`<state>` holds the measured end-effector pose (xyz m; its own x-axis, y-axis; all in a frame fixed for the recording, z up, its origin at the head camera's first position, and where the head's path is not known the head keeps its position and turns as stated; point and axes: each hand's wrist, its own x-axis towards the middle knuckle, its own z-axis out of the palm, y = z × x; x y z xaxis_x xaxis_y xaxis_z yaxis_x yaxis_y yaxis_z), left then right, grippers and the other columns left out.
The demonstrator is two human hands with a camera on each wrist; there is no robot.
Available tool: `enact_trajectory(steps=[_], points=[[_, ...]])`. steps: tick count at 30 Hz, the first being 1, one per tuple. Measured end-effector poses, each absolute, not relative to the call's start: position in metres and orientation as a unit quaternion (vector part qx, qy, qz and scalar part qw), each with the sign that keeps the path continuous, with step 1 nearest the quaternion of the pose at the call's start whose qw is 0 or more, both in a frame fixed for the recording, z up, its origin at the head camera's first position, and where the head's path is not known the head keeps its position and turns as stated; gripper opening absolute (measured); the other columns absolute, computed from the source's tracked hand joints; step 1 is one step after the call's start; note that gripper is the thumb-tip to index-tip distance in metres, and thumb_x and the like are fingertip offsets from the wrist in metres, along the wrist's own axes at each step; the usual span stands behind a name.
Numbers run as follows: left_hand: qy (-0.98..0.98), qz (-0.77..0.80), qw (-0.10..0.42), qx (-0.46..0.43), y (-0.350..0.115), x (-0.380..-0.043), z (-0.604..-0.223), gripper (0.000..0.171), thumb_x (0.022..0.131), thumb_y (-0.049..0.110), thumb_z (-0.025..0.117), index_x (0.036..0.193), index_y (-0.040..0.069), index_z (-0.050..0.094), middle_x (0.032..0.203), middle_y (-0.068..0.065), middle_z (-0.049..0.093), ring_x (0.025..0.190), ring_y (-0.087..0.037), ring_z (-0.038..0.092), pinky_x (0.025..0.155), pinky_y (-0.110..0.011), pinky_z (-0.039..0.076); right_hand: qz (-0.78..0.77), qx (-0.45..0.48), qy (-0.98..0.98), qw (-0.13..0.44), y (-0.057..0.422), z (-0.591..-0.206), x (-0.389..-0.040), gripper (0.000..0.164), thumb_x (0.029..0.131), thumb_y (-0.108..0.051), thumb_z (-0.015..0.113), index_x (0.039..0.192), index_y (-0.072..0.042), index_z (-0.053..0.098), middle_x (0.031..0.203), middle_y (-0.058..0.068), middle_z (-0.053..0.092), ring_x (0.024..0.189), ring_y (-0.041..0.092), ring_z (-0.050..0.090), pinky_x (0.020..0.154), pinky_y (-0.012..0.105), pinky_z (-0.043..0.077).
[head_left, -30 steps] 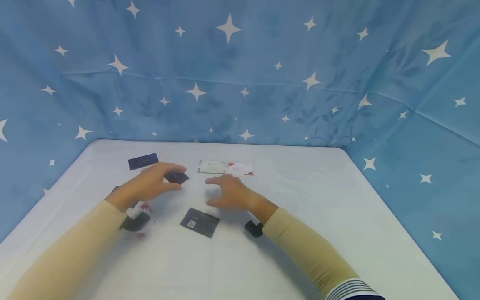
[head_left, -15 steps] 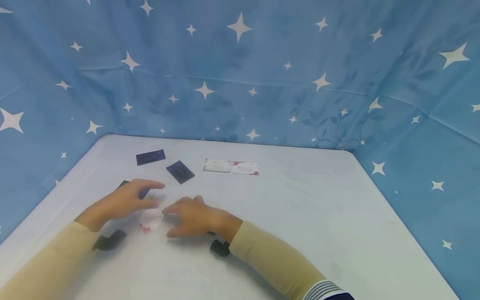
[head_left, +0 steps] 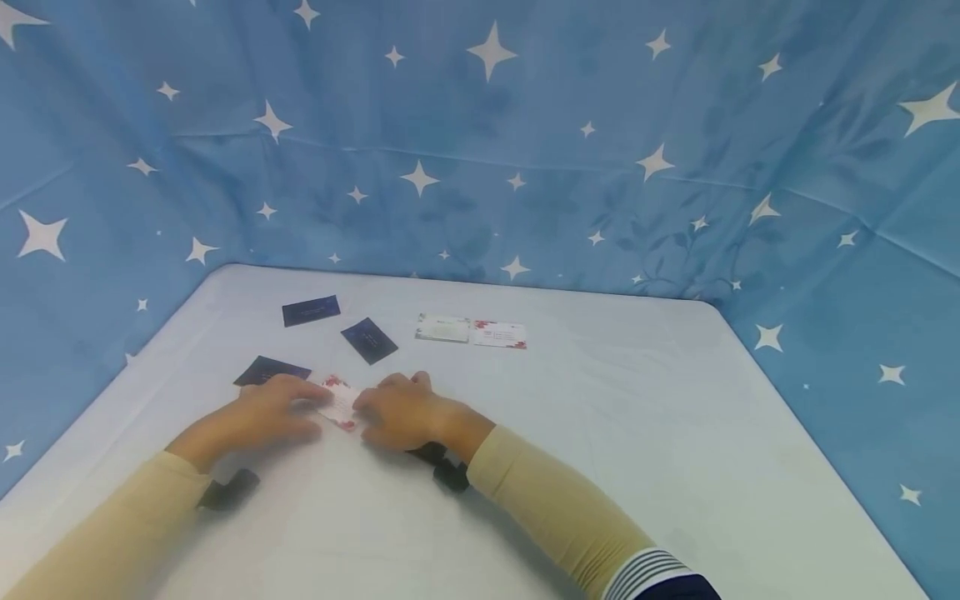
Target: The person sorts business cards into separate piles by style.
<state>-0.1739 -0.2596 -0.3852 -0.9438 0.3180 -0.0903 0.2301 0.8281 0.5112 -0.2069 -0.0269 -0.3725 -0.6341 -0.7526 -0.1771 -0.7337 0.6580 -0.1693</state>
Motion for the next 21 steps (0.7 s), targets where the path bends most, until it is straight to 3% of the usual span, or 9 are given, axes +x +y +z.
enact_trajectory(steps=[5, 11, 21], points=[[0.957, 0.231, 0.081, 0.157, -0.247, -0.174, -0.386, 0.044, 0.075, 0.04, 0.068, 0.117, 0.028, 0.059, 0.122, 0.0, 0.051, 0.117, -0.028, 0.037, 0.088, -0.059, 0.017, -0.073, -0.382, 0.915, 0.107, -0.012, -0.371, -0.219, 0.042, 0.084, -0.046, 0.055, 0.123, -0.032, 0.051, 0.112, -0.016, 0.054, 0.112, 0.012, 0.038, 0.087, 0.043, 0.026], [0.966, 0.2, 0.023, 0.16, -0.233, -0.181, -0.376, 0.052, 0.073, 0.033, 0.072, 0.121, 0.02, 0.056, 0.117, -0.005, 0.055, 0.113, -0.03, 0.039, 0.076, -0.05, 0.021, -0.113, -0.368, 0.919, 0.087, -0.009, -0.369, -0.224, 0.052, 0.079, -0.048, 0.061, 0.125, -0.027, 0.051, 0.115, -0.011, 0.054, 0.106, 0.012, 0.043, 0.085, 0.042, 0.029], [0.973, 0.174, 0.054, 0.141, -0.231, -0.187, -0.377, 0.06, 0.07, 0.037, 0.072, 0.124, 0.017, 0.054, 0.119, -0.007, 0.054, 0.109, -0.029, 0.04, 0.075, -0.048, 0.023, -0.081, -0.309, 0.942, 0.1, -0.01, -0.374, -0.23, 0.062, 0.073, -0.054, 0.064, 0.128, -0.028, 0.048, 0.115, -0.006, 0.055, 0.102, 0.014, 0.044, 0.083, 0.039, 0.031]])
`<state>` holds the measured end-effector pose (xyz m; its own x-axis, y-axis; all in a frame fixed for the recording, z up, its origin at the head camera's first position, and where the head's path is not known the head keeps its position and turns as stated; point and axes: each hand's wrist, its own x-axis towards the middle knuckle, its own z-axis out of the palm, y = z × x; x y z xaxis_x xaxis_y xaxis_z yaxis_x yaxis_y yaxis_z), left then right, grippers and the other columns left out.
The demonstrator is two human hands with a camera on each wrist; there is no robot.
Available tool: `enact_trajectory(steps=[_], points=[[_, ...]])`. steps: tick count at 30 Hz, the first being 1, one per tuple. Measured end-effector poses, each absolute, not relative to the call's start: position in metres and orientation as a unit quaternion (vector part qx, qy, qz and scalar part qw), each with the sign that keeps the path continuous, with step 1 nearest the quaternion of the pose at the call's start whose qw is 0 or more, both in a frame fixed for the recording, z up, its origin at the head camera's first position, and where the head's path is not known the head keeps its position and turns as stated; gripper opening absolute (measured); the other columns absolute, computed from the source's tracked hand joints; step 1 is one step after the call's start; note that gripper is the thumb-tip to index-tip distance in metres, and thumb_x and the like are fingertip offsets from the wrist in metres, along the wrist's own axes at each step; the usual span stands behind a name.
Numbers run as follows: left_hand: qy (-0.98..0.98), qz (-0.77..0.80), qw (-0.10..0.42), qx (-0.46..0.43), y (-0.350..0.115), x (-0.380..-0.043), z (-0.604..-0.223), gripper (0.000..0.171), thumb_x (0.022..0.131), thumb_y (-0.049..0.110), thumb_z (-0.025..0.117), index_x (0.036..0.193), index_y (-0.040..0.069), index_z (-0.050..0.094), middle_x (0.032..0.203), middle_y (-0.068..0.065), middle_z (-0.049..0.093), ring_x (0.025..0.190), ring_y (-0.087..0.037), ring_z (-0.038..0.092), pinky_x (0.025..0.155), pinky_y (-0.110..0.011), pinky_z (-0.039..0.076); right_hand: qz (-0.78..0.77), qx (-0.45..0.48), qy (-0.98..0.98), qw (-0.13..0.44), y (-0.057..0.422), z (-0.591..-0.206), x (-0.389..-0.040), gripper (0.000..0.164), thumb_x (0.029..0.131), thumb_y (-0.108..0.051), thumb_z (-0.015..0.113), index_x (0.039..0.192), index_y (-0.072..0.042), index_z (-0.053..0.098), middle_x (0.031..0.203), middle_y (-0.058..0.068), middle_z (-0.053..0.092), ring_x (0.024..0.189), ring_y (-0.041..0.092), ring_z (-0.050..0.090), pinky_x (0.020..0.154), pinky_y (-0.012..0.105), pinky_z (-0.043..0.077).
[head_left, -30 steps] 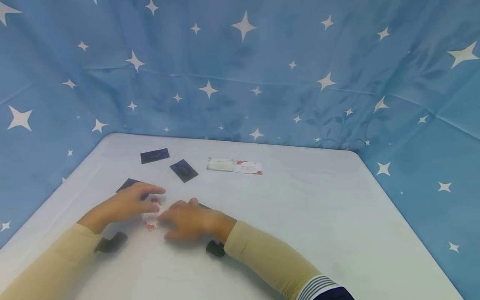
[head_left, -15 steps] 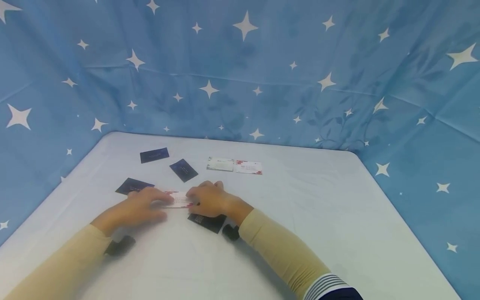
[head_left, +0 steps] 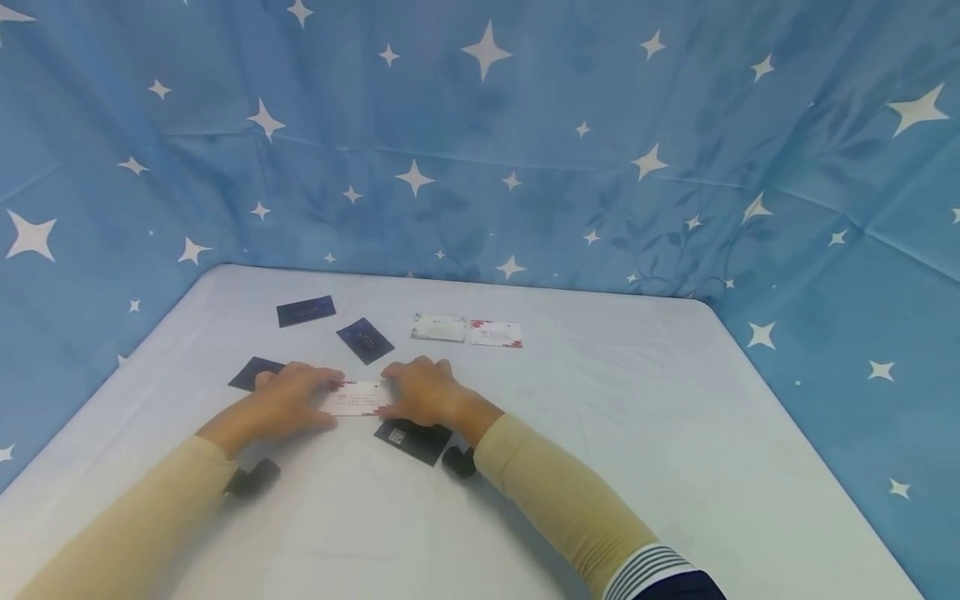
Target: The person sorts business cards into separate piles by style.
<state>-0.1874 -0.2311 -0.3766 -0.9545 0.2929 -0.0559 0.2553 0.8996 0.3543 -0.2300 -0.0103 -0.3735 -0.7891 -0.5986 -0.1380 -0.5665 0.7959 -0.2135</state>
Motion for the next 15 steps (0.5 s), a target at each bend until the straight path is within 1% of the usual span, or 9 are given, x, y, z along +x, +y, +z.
enact_trajectory(steps=[3, 7, 11, 15], points=[[0.974, 0.175, 0.056, 0.133, -0.2317, -0.1863, -0.3747, 0.058, 0.071, 0.035, 0.072, 0.123, 0.016, 0.055, 0.119, -0.01, 0.054, 0.109, -0.031, 0.042, 0.072, -0.047, 0.024, -0.077, -0.309, 0.943, 0.095, -0.0111, -0.3741, -0.2307, 0.059, 0.074, -0.053, 0.063, 0.126, -0.028, 0.049, 0.113, -0.006, 0.056, 0.099, 0.014, 0.044, 0.082, 0.039, 0.031], [0.977, 0.169, 0.049, 0.124, -0.2329, -0.1882, -0.3756, 0.05, 0.073, 0.033, 0.07, 0.119, 0.019, 0.058, 0.117, -0.01, 0.055, 0.108, -0.03, 0.043, 0.07, -0.045, 0.023, -0.076, -0.306, 0.944, 0.092, -0.0118, -0.3739, -0.2311, 0.056, 0.075, -0.052, 0.063, 0.124, -0.029, 0.05, 0.112, -0.006, 0.056, 0.097, 0.014, 0.044, 0.081, 0.039, 0.031], [0.976, 0.177, 0.037, 0.126, -0.2336, -0.1907, -0.3786, 0.043, 0.074, 0.029, 0.07, 0.115, 0.02, 0.06, 0.115, -0.008, 0.056, 0.109, -0.03, 0.041, 0.072, -0.046, 0.021, -0.084, -0.306, 0.944, 0.088, -0.0121, -0.374, -0.2315, 0.055, 0.074, -0.051, 0.065, 0.123, -0.028, 0.051, 0.11, -0.007, 0.057, 0.095, 0.013, 0.043, 0.082, 0.039, 0.031], [0.974, 0.184, 0.029, 0.129, -0.2338, -0.192, -0.3791, 0.041, 0.074, 0.03, 0.07, 0.113, 0.022, 0.061, 0.115, -0.008, 0.055, 0.111, -0.03, 0.038, 0.076, -0.049, 0.018, -0.085, -0.312, 0.943, 0.081, -0.0113, -0.3768, -0.233, 0.056, 0.074, -0.052, 0.064, 0.122, -0.027, 0.052, 0.108, -0.007, 0.057, 0.092, 0.013, 0.042, 0.081, 0.039, 0.031]])
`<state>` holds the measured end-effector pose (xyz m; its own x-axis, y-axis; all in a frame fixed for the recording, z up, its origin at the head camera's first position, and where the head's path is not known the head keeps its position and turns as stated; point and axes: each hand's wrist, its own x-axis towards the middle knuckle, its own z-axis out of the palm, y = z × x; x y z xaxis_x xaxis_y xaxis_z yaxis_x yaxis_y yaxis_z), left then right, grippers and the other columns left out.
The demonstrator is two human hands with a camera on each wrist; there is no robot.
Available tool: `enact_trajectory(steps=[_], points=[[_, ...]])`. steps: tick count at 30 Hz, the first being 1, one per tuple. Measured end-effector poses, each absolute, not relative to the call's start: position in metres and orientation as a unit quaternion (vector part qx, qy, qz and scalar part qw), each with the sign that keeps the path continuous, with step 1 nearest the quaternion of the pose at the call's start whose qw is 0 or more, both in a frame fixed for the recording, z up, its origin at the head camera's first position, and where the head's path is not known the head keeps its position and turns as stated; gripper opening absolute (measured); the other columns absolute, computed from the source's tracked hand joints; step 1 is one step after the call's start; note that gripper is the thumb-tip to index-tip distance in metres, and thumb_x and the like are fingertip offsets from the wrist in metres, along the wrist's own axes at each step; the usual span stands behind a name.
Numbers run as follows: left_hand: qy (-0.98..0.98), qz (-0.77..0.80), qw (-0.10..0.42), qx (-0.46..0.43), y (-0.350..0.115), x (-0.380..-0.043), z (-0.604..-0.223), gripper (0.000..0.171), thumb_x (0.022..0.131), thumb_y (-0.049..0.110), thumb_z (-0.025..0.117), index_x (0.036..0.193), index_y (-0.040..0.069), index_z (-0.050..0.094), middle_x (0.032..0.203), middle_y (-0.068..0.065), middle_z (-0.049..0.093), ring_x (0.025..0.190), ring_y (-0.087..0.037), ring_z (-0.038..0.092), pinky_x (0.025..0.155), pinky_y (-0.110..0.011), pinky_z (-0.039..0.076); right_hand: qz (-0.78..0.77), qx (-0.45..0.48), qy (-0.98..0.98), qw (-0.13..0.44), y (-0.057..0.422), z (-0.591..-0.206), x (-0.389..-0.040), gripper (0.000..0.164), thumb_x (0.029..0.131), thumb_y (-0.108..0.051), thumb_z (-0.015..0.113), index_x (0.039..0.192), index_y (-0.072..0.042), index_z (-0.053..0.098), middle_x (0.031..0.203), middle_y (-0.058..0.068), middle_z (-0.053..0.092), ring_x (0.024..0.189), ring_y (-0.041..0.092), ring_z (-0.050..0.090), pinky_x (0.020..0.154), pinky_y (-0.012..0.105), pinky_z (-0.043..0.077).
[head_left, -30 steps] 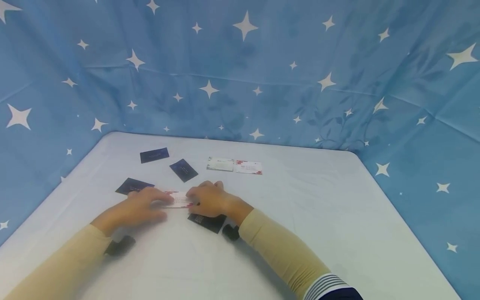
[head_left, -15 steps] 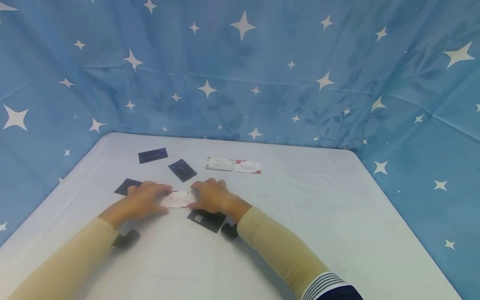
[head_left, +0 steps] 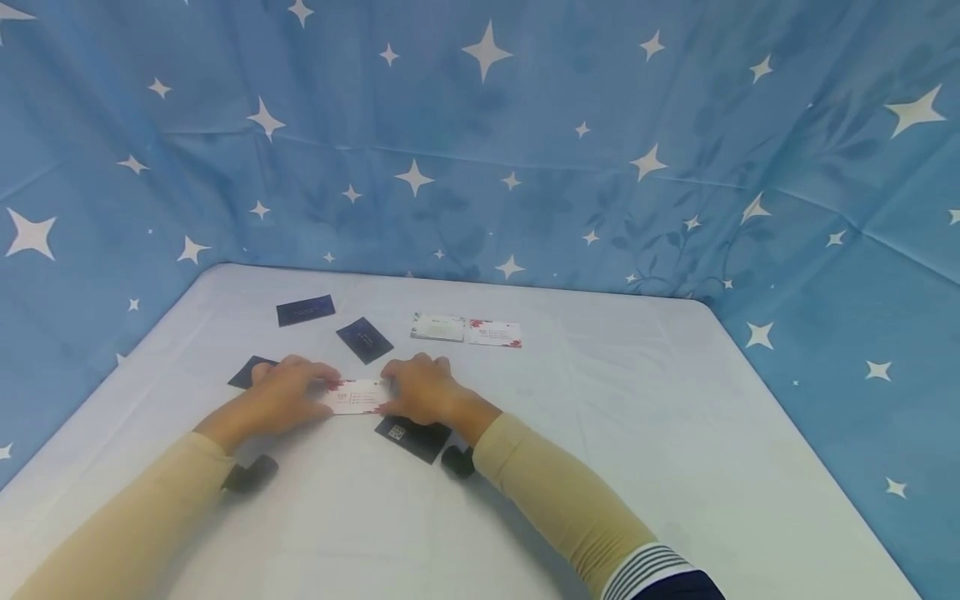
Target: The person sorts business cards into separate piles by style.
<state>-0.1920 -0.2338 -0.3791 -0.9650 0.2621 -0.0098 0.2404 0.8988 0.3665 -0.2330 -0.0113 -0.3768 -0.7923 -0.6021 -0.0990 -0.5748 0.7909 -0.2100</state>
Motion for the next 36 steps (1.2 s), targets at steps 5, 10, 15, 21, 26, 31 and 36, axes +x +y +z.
enact_trajectory(steps=[5, 10, 15, 21, 26, 31, 36], points=[[0.971, 0.189, 0.023, 0.141, -0.231, -0.195, -0.377, 0.04, 0.075, 0.032, 0.069, 0.113, 0.023, 0.061, 0.115, -0.007, 0.054, 0.112, -0.028, 0.038, 0.078, -0.05, 0.017, -0.088, -0.307, 0.945, 0.073, -0.004, -0.38, -0.237, 0.059, 0.072, -0.057, 0.062, 0.123, -0.028, 0.052, 0.11, -0.008, 0.056, 0.094, 0.013, 0.042, 0.082, 0.039, 0.03], [0.966, 0.2, 0.013, 0.164, -0.219, -0.204, -0.372, 0.036, 0.074, 0.034, 0.07, 0.109, 0.025, 0.063, 0.11, -0.001, 0.057, 0.11, -0.024, 0.039, 0.08, -0.05, 0.016, -0.114, -0.291, 0.947, 0.069, 0.012, -0.377, -0.241, 0.057, 0.074, -0.056, 0.062, 0.123, -0.028, 0.052, 0.113, -0.009, 0.055, 0.101, 0.014, 0.042, 0.087, 0.04, 0.028], [0.963, 0.199, -0.004, 0.183, -0.197, -0.224, -0.37, 0.033, 0.072, 0.036, 0.071, 0.102, 0.026, 0.064, 0.102, 0.004, 0.058, 0.105, -0.02, 0.04, 0.079, -0.049, 0.015, -0.141, -0.274, 0.949, 0.06, 0.039, -0.376, -0.253, 0.055, 0.076, -0.052, 0.062, 0.124, -0.027, 0.051, 0.119, -0.01, 0.052, 0.111, 0.016, 0.04, 0.093, 0.042, 0.024], [0.959, 0.196, -0.004, 0.204, -0.163, -0.253, -0.369, 0.036, 0.07, 0.038, 0.072, 0.104, 0.027, 0.064, 0.105, 0.003, 0.06, 0.104, -0.02, 0.04, 0.08, -0.049, 0.016, -0.165, -0.242, 0.955, 0.044, 0.076, -0.371, -0.268, 0.052, 0.076, -0.046, 0.064, 0.122, -0.025, 0.053, 0.118, -0.008, 0.052, 0.113, 0.017, 0.039, 0.096, 0.043, 0.024], [0.959, 0.199, 0.017, 0.203, -0.132, -0.277, -0.371, 0.037, 0.072, 0.041, 0.07, 0.107, 0.03, 0.063, 0.114, 0.003, 0.056, 0.11, -0.021, 0.038, 0.082, -0.049, 0.017, -0.175, -0.212, 0.96, 0.04, 0.106, -0.368, -0.278, 0.051, 0.077, -0.042, 0.065, 0.124, -0.024, 0.052, 0.121, -0.004, 0.051, 0.113, 0.019, 0.039, 0.095, 0.043, 0.027], [0.957, 0.2, 0.035, 0.207, -0.101, -0.3, -0.372, 0.042, 0.074, 0.04, 0.069, 0.112, 0.027, 0.06, 0.111, 0.004, 0.056, 0.108, -0.019, 0.038, 0.082, -0.046, 0.018, -0.212, -0.184, 0.958, 0.057, 0.133, -0.367, -0.29, 0.051, 0.08, -0.035, 0.063, 0.126, -0.019, 0.049, 0.119, 0.001, 0.053, 0.107, 0.02, 0.047, 0.091, 0.04, 0.036], [0.958, 0.194, 0.047, 0.207, -0.074, -0.321, -0.376, 0.039, 0.076, 0.037, 0.069, 0.112, 0.026, 0.06, 0.111, 0.003, 0.056, 0.106, -0.019, 0.038, 0.082, -0.046, 0.018, -0.225, -0.163, 0.959, 0.062, 0.155, -0.37, -0.303, 0.05, 0.082, -0.032, 0.062, 0.127, -0.015, 0.047, 0.118, 0.005, 0.053, 0.105, 0.021, 0.048, 0.088, 0.039, 0.038]])
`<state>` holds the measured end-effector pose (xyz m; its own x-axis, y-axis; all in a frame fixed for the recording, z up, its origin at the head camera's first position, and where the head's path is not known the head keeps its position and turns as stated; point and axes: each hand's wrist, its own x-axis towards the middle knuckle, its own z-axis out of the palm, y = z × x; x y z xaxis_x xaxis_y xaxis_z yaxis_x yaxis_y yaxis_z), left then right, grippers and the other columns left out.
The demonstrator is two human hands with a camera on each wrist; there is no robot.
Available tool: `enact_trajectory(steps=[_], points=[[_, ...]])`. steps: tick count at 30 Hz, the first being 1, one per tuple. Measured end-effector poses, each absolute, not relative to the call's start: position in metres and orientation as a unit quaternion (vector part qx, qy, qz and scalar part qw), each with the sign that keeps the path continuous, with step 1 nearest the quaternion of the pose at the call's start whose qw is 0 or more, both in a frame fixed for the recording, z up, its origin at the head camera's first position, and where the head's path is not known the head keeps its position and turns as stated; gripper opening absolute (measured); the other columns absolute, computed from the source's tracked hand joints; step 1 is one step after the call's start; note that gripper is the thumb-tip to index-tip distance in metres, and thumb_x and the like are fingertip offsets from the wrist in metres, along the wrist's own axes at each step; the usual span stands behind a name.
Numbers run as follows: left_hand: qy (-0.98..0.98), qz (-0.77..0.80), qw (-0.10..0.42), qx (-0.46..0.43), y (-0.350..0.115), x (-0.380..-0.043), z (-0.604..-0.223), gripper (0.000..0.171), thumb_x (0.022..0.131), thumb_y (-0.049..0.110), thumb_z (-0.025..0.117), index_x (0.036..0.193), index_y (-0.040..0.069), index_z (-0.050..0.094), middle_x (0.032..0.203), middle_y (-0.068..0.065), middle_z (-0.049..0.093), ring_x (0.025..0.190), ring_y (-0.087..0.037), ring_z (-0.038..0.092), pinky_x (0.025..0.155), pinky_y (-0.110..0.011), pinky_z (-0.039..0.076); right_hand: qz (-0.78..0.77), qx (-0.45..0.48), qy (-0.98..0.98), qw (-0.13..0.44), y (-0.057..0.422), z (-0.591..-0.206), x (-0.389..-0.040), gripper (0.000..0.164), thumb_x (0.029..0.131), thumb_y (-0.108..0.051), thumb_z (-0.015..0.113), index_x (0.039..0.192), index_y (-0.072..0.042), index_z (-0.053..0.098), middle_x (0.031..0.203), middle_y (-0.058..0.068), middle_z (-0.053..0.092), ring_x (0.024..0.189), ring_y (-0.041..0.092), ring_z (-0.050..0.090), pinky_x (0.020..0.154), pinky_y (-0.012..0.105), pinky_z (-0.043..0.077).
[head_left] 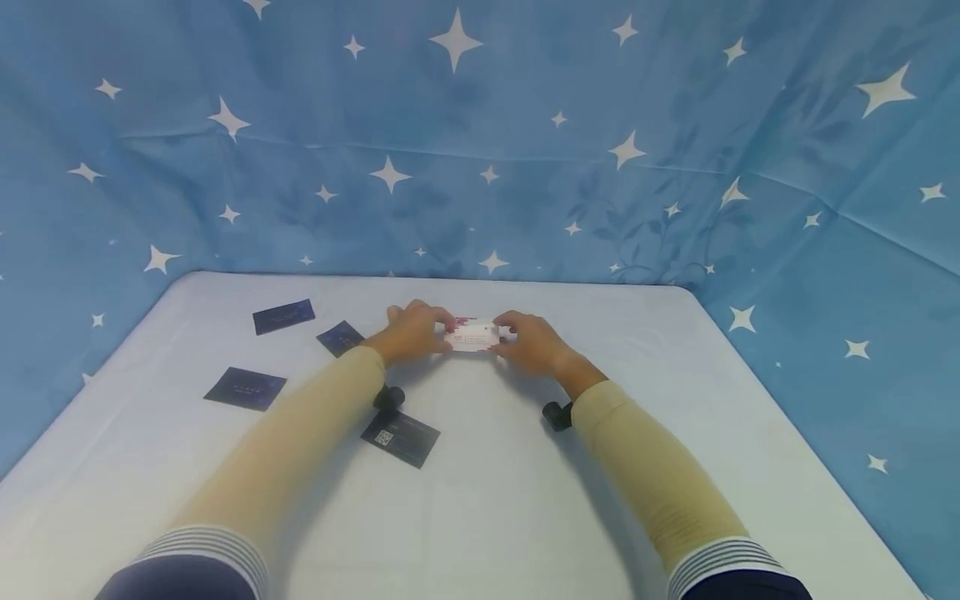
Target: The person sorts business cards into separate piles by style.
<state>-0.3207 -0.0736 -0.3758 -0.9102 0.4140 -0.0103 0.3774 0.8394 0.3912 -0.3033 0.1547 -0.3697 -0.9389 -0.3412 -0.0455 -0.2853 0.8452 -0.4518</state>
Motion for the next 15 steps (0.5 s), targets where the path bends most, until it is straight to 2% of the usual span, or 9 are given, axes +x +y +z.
enact_trajectory(steps=[10, 15], points=[[0.962, 0.196, 0.031, 0.189, -0.045, -0.335, -0.386, 0.037, 0.08, 0.03, 0.065, 0.115, 0.023, 0.059, 0.11, 0.002, 0.056, 0.105, -0.019, 0.038, 0.083, -0.046, 0.019, -0.21, -0.117, 0.966, 0.091, 0.166, -0.379, -0.321, 0.05, 0.085, -0.03, 0.06, 0.13, -0.015, 0.044, 0.129, 0.006, 0.046, 0.115, 0.023, 0.043, 0.096, 0.042, 0.031], [0.964, 0.2, 0.035, 0.171, -0.04, -0.335, -0.384, 0.037, 0.081, 0.029, 0.064, 0.117, 0.022, 0.058, 0.11, 0.001, 0.054, 0.105, -0.019, 0.037, 0.084, -0.046, 0.019, -0.213, -0.109, 0.966, 0.096, 0.167, -0.38, -0.325, 0.048, 0.086, -0.03, 0.058, 0.13, -0.016, 0.044, 0.133, 0.006, 0.042, 0.123, 0.025, 0.035, 0.099, 0.044, 0.025]])
